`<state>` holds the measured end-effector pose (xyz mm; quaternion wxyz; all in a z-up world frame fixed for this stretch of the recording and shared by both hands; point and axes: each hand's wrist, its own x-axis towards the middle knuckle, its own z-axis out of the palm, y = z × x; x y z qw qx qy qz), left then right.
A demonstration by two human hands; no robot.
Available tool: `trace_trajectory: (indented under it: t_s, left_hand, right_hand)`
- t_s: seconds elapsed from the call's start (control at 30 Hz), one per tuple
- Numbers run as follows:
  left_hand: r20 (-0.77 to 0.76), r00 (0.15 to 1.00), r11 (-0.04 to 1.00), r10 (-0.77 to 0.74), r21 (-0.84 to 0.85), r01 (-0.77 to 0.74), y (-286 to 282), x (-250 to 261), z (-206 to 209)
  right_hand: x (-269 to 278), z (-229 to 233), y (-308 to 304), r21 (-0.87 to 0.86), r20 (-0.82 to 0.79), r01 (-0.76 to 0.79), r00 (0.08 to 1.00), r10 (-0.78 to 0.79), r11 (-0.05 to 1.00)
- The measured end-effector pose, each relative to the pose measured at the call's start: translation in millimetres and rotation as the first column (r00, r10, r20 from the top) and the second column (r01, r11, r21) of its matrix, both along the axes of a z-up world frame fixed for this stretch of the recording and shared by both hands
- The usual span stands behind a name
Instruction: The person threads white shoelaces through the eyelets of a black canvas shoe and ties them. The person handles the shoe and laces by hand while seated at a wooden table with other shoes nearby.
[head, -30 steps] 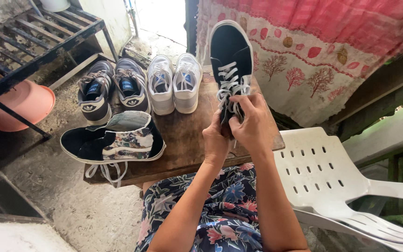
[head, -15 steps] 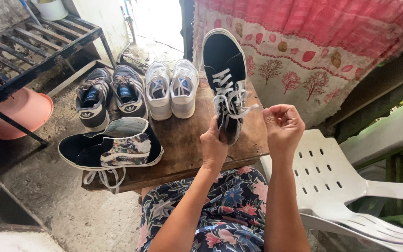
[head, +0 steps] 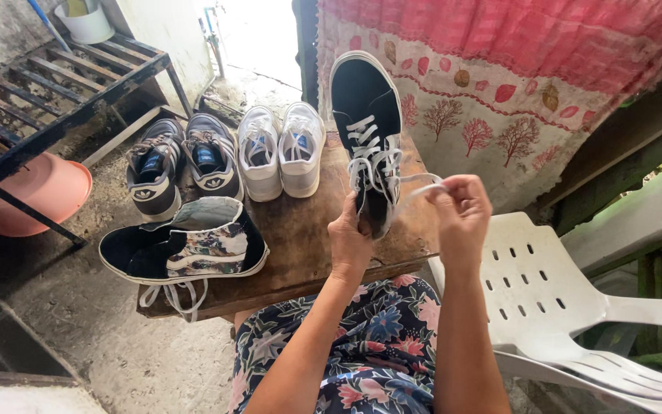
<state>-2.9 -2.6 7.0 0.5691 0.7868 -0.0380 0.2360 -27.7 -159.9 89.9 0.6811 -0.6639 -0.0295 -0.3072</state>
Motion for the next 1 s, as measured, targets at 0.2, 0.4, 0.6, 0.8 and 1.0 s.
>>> trace_trajectory:
  t_s: [0.2,0.4,0.6,0.8,1.0]
  left_hand:
    - [0.127,0.992,1.0,0.007,-0.001,-0.007,-2.2,-1.6,3.6]
    - [0.005,1.0,1.0,-0.008,-0.015,0.008,-3.5,-4.7,10.2]
    - [0.153,0.988,1.0,-0.024,-0.007,0.025,-0.9,-3.2,2.4]
    - [0.172,0.985,1.0,-0.023,0.015,0.021,-2.0,0.1,-7.6]
    - [0.029,0.999,1.0,-0.017,0.025,0.017,-1.9,1.0,-7.7]
  right_hand:
    - [-10.2,-3.7,-12.0,-0.583,0.345,0.533,0.846,-0.408,0.614]
    - [-15.0,-9.1,38.1,-0.529,0.2,0.225,0.97,-0.138,0.818]
    - [-9.7,1.3,55.5,-0.641,0.224,0.345,0.939,-0.262,0.686]
    - [-7.0,-7.1,50.2,-0.568,0.236,0.293,0.953,-0.189,0.769]
    - [4.6,-13.3,34.2,-0.073,-0.069,-0.058,0.996,0.053,0.996]
